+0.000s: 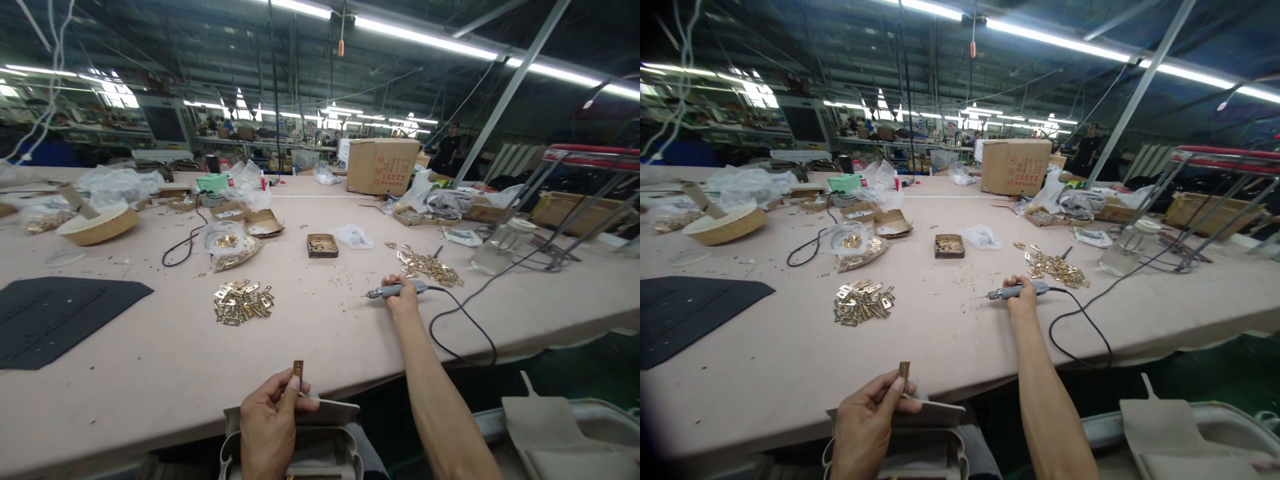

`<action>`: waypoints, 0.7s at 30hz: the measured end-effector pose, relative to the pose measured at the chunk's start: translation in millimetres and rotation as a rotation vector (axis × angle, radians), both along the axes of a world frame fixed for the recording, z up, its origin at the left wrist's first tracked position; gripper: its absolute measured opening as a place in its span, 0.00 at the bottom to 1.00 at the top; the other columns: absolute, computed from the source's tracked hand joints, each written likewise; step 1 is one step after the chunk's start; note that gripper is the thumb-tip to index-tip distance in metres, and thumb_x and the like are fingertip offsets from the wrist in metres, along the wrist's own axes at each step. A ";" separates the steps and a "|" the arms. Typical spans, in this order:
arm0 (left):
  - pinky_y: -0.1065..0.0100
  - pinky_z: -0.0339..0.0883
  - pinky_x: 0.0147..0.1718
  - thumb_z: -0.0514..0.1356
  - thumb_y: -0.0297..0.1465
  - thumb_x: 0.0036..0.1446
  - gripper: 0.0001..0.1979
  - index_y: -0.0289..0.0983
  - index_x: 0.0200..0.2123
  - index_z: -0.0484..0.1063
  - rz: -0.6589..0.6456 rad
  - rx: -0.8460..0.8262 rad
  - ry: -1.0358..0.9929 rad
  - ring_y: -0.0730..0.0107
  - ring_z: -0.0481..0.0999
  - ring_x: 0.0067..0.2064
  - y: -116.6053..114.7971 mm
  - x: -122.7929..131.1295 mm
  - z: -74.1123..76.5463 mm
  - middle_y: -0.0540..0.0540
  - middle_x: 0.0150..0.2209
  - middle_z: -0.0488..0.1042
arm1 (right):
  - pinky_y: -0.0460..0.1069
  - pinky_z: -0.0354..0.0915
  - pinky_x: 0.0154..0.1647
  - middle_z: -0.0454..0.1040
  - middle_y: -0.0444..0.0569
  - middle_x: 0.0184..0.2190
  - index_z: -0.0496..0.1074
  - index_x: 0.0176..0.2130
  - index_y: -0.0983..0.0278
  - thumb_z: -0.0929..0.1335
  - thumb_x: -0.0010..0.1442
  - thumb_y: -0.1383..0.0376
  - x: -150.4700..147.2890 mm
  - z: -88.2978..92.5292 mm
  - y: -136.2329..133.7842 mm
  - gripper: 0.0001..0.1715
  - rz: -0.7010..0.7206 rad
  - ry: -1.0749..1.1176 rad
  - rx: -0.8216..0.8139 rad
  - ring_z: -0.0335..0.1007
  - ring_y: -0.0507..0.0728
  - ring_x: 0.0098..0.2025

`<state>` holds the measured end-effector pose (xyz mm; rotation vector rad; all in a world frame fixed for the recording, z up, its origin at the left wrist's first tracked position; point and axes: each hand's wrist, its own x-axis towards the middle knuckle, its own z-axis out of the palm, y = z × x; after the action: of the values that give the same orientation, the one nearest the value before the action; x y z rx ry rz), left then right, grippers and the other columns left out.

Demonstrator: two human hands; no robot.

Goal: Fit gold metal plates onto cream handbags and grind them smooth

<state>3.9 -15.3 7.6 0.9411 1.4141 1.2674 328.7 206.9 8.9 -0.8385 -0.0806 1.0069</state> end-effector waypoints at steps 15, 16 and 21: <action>0.66 0.76 0.32 0.69 0.49 0.51 0.25 0.32 0.40 0.81 0.057 -0.016 -0.060 0.58 0.82 0.28 0.0 2.7 -8.5 0.42 0.30 0.82 | 0.45 0.69 0.17 0.71 0.40 0.24 0.60 0.32 0.62 0.69 0.56 0.74 -10.8 -26.5 29.3 0.13 -0.253 -0.067 -0.045 0.62 0.48 0.18; 0.66 0.76 0.32 0.70 0.49 0.51 0.25 0.32 0.40 0.81 0.066 -0.016 -0.068 0.58 0.82 0.28 -0.4 3.2 -7.7 0.42 0.30 0.82 | 0.45 0.69 0.16 0.71 0.40 0.24 0.60 0.32 0.62 0.70 0.56 0.74 -11.0 -27.1 29.9 0.14 -0.260 -0.073 -0.047 0.62 0.49 0.18; 0.67 0.75 0.31 0.70 0.48 0.51 0.24 0.33 0.39 0.81 0.068 -0.021 -0.059 0.59 0.82 0.28 -1.6 3.6 -6.3 0.43 0.30 0.82 | 0.45 0.69 0.16 0.71 0.40 0.24 0.60 0.32 0.62 0.70 0.55 0.74 -12.8 -28.6 31.8 0.14 -0.274 -0.092 -0.048 0.63 0.49 0.18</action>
<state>7.5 -17.0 1.3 0.8410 1.4212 1.3171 315.9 238.7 -19.7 -0.9126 -0.0187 0.7153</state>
